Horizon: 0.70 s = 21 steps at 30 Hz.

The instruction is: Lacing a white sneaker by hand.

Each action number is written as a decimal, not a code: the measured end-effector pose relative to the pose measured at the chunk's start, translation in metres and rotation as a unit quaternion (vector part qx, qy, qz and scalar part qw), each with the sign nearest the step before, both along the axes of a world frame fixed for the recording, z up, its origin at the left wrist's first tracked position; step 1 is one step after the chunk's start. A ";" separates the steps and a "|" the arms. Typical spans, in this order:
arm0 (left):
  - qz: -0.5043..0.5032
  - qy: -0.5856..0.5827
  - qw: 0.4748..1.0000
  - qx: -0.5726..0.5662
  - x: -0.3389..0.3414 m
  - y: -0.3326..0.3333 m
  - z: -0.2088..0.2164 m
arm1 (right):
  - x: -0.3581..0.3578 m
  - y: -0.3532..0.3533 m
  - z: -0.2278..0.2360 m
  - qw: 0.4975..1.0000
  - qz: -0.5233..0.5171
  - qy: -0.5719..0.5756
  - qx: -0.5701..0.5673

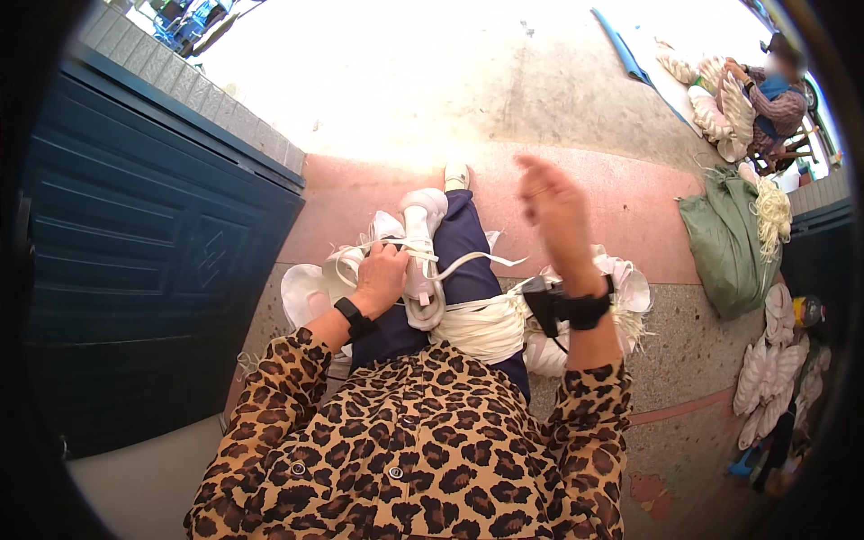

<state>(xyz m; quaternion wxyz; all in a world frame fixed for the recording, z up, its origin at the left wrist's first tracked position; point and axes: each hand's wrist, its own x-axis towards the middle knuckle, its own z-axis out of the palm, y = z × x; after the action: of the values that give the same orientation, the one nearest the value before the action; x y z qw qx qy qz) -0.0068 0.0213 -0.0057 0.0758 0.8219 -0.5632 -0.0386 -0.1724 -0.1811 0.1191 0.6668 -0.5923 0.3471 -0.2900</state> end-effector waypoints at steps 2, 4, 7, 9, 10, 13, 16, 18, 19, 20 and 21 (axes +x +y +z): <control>-0.003 -0.022 1.000 0.011 -0.004 0.000 0.002 | 0.017 0.030 -0.042 0.985 0.141 0.082 -0.052; -0.008 -0.043 0.999 0.022 -0.004 -0.002 0.003 | 0.028 0.058 -0.096 0.975 0.198 0.080 -0.059; -0.051 -0.049 0.997 0.009 0.008 0.000 0.000 | 0.037 0.085 -0.131 0.948 0.205 0.153 -0.187; -0.101 0.025 0.993 -0.053 0.017 -0.001 -0.002 | 0.040 0.089 -0.143 0.925 0.197 0.168 -0.278; -0.099 0.025 0.993 -0.053 0.018 -0.002 0.001 | 0.042 0.090 -0.145 0.925 0.198 0.167 -0.278; -0.024 0.144 0.968 -0.205 0.013 -0.018 0.034 | 0.043 0.090 -0.148 0.901 0.176 0.228 -0.326; 0.058 0.290 0.901 -0.318 0.013 -0.034 0.082 | 0.043 0.087 -0.146 0.886 0.183 0.246 -0.348; 0.068 0.532 0.788 -0.301 0.019 -0.035 0.080 | 0.045 0.088 -0.143 0.868 0.194 0.280 -0.361; 0.069 0.531 0.788 -0.303 0.020 -0.031 0.075 | 0.046 0.088 -0.143 0.868 0.196 0.278 -0.362; 0.104 0.500 0.833 -0.213 0.020 -0.026 0.066 | 0.047 0.088 -0.144 0.874 0.200 0.273 -0.349; 0.138 0.465 0.866 -0.120 0.020 -0.020 0.056 | 0.048 0.088 -0.145 0.880 0.204 0.268 -0.335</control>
<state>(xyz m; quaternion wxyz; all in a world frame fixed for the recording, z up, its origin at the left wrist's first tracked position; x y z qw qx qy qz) 0.0133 0.0009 0.0508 0.4315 0.7626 -0.3442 -0.3372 -0.1244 -0.0929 -0.0263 0.3541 -0.8932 0.2663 -0.0765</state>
